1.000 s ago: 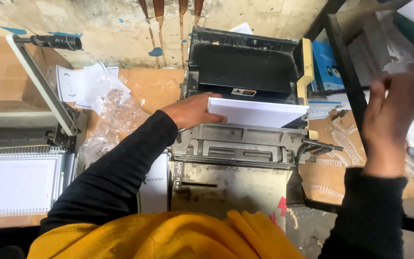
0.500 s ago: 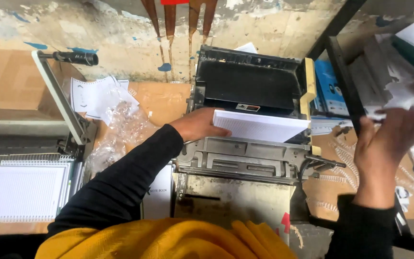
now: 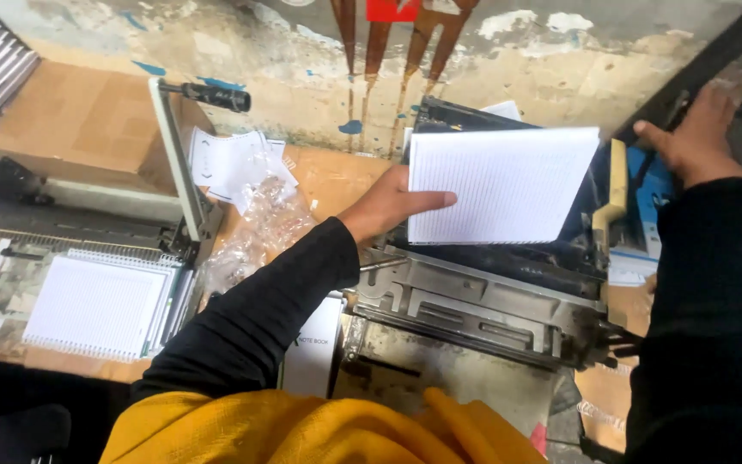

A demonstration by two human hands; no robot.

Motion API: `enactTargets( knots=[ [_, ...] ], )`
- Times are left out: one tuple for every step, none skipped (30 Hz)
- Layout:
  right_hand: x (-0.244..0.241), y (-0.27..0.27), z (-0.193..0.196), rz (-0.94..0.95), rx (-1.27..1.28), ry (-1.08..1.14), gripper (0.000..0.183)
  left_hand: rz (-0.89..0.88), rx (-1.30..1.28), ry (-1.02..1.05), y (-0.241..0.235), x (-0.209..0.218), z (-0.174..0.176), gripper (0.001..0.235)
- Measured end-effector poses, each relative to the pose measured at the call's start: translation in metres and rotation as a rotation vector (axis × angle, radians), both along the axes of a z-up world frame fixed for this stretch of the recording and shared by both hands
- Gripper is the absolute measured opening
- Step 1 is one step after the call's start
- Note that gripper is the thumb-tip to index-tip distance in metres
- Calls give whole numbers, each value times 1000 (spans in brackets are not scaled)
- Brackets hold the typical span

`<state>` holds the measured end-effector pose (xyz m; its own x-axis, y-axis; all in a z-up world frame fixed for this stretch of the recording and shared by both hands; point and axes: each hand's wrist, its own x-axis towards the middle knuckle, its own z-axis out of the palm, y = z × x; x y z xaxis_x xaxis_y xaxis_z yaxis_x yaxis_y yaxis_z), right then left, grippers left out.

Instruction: Manually punching holes in notebooks using a specialized machine in a print shop.

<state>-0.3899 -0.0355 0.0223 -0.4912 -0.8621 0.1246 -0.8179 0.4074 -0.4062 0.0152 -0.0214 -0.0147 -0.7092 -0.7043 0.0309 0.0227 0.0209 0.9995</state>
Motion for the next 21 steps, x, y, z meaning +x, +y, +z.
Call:
enactTargets(
  knots=[
    [-11, -7, -4, 6, 83, 47, 87, 110, 32, 66, -2, 4, 2, 51],
    [-23, -14, -9, 10, 165, 95, 102, 220, 63, 135, -4, 9, 4, 53],
    [-28, -22, -15, 35, 157, 103, 102, 245, 55, 142, -3, 13, 4, 53],
    [-33, -30, -21, 84, 175, 141, 100, 279, 167, 300, -2, 18, 4, 51],
    [-37, -36, -30, 125, 186, 169, 98, 303, 271, 451, -1, 23, 6, 49],
    [-20, -19, -23, 142, 172, 168, 98, 318, 255, 452, 7, 29, 13, 49],
    [-2, -3, -15, 323, -17, 260, 78, 338, 362, 462, 14, 34, 21, 51],
    [14, 13, -8, 502, -210, 348, 61, 356, 469, 474, 23, 39, 27, 53],
    [51, 40, 9, 523, -214, 349, 61, 375, 463, 481, 29, 43, 30, 53],
    [86, 67, 25, 644, -426, 256, 40, 402, 534, 481, 36, 46, 33, 50],
    [119, 100, 40, 746, -634, 153, 24, 418, 610, 476, 43, 47, 36, 47],
    [143, 119, 46, 754, -634, 150, 24, 427, 609, 478, 50, 49, 33, 47],
    [167, 139, 53, 841, -722, 133, 19, 421, 657, 486, 56, 50, 32, 48],
    [190, 160, 60, 927, -811, 114, 13, 414, 705, 494, 63, 51, 31, 49],
    [195, 163, 56, 928, -816, 112, 13, 417, 699, 492, 70, 51, 31, 49],
    [200, 167, 51, 1006, -844, 94, 18, 422, 734, 485, 77, 52, 30, 47],
    [205, 170, 46, 1084, -874, 74, 24, 430, 768, 476, 84, 53, 29, 45],
    [213, 173, 47, 1085, -881, 70, 24, 434, 762, 473, 90, 54, 31, 45],
    [221, 177, 48, 1103, -905, 55, 18, 422, 786, 464, 98, 54, 30, 46],
    [229, 181, 49, 1120, -929, 39, 13, 410, 810, 455, 106, 55, 30, 47],
    [232, 185, 51, 1135, -934, 31, 13, 426, 804, 461, 112, 55, 31, 47]
  ],
)
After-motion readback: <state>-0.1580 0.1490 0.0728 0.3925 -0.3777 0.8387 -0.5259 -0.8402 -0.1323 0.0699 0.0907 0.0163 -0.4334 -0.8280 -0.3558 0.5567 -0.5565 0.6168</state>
